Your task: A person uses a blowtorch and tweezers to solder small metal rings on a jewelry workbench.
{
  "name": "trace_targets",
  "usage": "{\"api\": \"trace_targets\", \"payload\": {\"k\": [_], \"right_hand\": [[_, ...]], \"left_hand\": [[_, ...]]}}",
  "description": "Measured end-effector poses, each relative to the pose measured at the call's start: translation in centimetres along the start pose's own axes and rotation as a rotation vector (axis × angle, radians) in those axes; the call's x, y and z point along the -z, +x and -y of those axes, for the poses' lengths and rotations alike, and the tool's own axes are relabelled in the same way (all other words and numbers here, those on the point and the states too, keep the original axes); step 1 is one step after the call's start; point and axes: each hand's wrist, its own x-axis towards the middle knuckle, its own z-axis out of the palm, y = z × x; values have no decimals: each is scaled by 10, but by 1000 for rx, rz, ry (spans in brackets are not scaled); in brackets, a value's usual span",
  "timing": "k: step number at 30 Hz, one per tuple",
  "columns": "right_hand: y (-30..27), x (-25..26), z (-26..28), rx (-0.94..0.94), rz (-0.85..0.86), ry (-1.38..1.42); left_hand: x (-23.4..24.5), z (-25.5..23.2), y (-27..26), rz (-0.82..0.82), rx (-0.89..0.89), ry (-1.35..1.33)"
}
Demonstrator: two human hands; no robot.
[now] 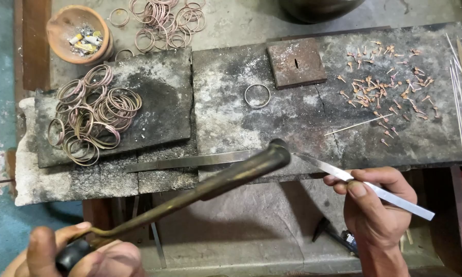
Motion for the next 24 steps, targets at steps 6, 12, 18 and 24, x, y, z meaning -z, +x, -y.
{"api": "trace_targets", "payload": {"k": [6,12,18,24], "right_hand": [[2,2,1,-4,10,25],[-1,-22,17,-29,-127,-97],[3,-29,24,-171,-137,-201],[10,-34,33,-238,-85,-233]], "left_hand": [[-2,47,-40,4,2,-71],[-27,-13,45,-207,63,329],[-39,-9,29,-203,244,351],[-44,1,26,-198,193,376]]}}
